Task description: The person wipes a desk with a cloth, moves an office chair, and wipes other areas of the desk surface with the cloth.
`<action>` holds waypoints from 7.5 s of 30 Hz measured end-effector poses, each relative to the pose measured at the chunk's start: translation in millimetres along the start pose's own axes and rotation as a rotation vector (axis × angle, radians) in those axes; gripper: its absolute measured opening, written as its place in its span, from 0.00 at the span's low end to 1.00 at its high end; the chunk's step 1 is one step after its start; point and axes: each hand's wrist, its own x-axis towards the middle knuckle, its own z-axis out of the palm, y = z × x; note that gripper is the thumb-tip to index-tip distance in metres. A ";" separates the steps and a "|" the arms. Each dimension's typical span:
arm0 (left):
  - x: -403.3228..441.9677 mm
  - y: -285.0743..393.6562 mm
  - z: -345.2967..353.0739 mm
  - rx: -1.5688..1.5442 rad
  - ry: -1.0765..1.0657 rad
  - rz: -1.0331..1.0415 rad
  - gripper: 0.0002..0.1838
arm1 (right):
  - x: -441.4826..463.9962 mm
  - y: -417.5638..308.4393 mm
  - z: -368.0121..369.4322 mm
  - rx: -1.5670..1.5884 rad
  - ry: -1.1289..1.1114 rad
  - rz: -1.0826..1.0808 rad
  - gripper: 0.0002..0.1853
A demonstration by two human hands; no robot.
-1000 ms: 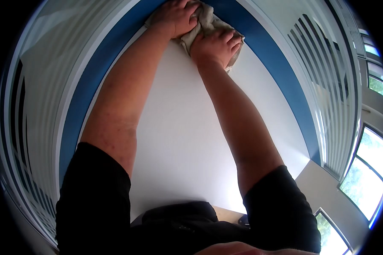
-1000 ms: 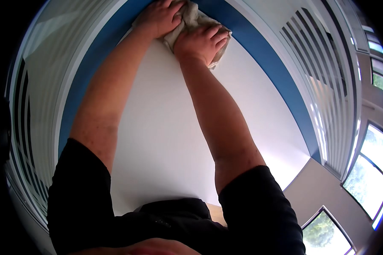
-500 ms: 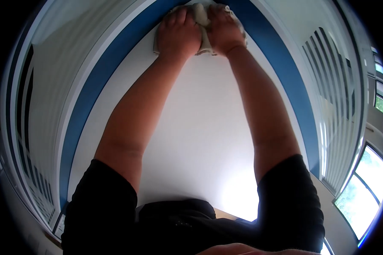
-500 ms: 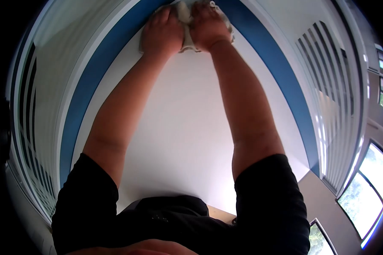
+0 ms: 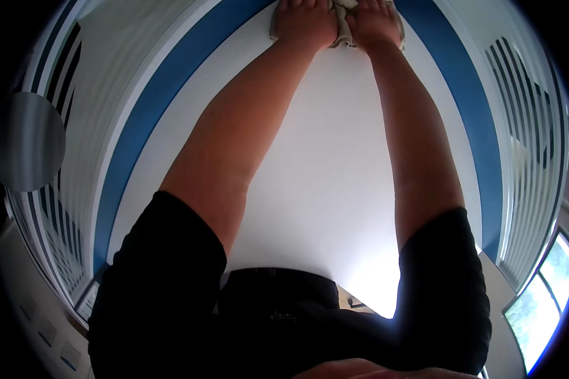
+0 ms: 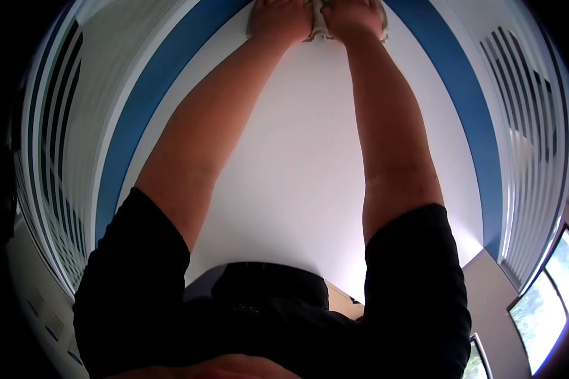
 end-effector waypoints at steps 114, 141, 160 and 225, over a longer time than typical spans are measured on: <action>-248.4 43.4 -170.9 0.182 -0.365 -0.285 0.43 | -302.3 -108.8 -83.6 0.056 -0.191 0.195 0.48; -35.0 -39.8 -101.9 0.158 -0.178 0.062 0.40 | -116.0 -111.0 -55.9 0.287 -0.065 0.541 0.51; -156.1 -11.5 -146.2 0.136 -0.264 -0.220 0.33 | -142.2 -98.1 0.9 -0.051 0.067 0.363 0.42; -221.4 139.5 -127.1 0.067 -0.547 0.073 0.43 | -338.0 28.6 -72.9 0.279 -0.143 -0.062 0.36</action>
